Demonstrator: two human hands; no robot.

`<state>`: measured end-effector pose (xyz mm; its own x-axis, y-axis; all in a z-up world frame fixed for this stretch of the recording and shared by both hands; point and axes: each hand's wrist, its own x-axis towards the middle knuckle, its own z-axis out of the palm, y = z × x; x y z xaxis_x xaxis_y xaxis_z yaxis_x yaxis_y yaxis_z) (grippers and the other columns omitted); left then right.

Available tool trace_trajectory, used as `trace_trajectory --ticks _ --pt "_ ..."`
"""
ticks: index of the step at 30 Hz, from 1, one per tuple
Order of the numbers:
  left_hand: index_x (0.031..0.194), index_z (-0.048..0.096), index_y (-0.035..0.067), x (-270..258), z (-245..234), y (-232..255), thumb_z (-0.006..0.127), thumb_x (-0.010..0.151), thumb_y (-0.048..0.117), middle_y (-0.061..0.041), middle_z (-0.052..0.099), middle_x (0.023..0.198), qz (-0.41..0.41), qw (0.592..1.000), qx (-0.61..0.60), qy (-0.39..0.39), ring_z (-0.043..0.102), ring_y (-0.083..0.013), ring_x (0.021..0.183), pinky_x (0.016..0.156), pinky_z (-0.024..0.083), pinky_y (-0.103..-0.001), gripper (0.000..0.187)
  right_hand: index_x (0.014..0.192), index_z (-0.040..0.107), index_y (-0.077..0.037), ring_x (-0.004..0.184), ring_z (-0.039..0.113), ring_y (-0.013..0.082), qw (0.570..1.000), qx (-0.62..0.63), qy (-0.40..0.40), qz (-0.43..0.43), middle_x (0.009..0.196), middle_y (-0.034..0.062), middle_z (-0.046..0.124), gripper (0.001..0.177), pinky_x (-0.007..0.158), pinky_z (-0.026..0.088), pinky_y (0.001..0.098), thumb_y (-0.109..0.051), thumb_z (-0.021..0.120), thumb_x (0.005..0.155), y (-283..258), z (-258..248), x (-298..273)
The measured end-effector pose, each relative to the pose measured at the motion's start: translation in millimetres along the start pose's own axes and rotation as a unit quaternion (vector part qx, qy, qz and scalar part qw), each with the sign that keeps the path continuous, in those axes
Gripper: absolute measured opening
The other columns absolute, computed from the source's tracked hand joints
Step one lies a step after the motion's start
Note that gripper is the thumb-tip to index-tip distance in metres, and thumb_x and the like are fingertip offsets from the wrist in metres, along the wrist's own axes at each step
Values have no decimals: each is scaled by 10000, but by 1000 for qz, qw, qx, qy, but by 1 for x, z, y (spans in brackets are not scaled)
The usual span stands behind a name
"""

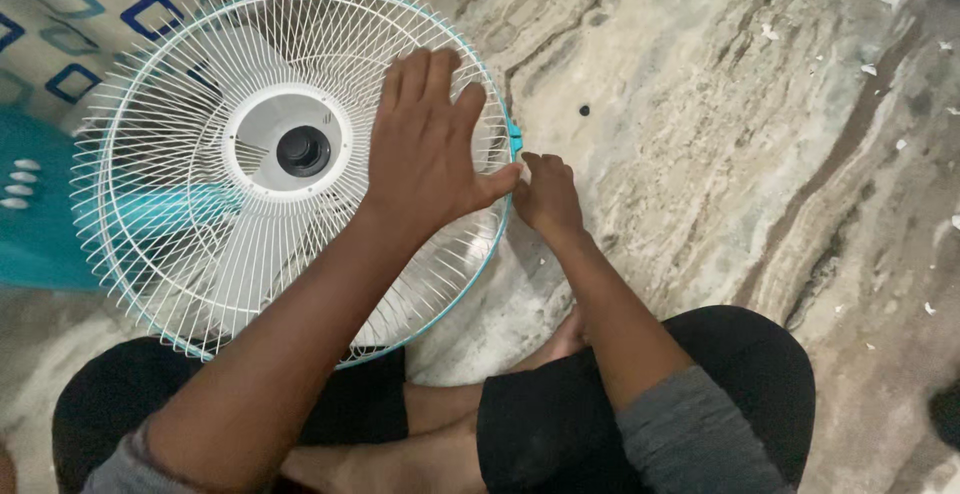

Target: The person disassembles a table fan by first removing the front grille using a screwdriver, then detaching the fan blades from the motor shaft. The components are placed on the floor.

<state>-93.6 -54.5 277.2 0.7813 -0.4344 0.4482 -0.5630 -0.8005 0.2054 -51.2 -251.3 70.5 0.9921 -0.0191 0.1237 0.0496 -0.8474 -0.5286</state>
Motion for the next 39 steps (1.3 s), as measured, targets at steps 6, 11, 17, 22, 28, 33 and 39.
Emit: trace_trajectory --ticks 6,11,17,22,28,33,39 --pt "1172 696 92 35 35 -12 677 603 361 -195 628 1355 221 975 -9 4 476 -355 1377 1182 214 -550 629 1385 543 -180 1274 513 374 996 -80 -30 -3 1394 149 559 456 961 484 507 -146 592 933 -17 16 -23" --pt "1016 790 63 53 39 -14 700 738 591 -146 741 942 167 966 53 -190 633 -303 1098 1172 281 -489 604 1288 509 -100 1189 539 357 997 -70 -37 16 1235 135 595 407 918 484 502 -193 629 911 -28 11 -25" --pt "974 798 56 61 34 -21 707 630 540 -132 745 890 203 958 55 -197 626 -287 1061 972 365 -438 601 1133 614 -37 1041 600 373 994 -83 18 -64 1069 187 635 323 879 519 425 16 640 816 -9 22 -25" --pt "881 790 32 63 24 -32 704 633 532 -117 760 945 216 965 13 -144 606 -284 1182 964 357 -439 564 1003 700 3 736 700 265 974 203 57 84 799 169 728 251 710 541 363 -52 723 758 -23 -12 -28" --pt "919 788 37 59 25 -30 713 633 555 -138 747 990 205 970 -3 -131 643 -257 1045 1023 343 -444 596 1164 764 26 635 548 88 854 465 102 211 775 19 670 301 584 448 255 -90 647 911 -59 -89 -80" --pt "920 786 58 55 23 -28 709 631 544 -110 751 962 191 968 6 -161 636 -252 1035 1015 355 -423 571 1190 748 58 639 532 70 802 541 130 216 761 32 652 332 598 452 226 -149 749 931 -84 -101 -117" --pt "885 783 85 55 21 -21 697 609 497 -76 753 941 188 970 6 -151 630 -244 1013 1003 357 -423 504 1094 752 34 615 584 81 759 590 140 237 828 52 738 243 561 447 230 -142 659 955 -91 -95 -118"
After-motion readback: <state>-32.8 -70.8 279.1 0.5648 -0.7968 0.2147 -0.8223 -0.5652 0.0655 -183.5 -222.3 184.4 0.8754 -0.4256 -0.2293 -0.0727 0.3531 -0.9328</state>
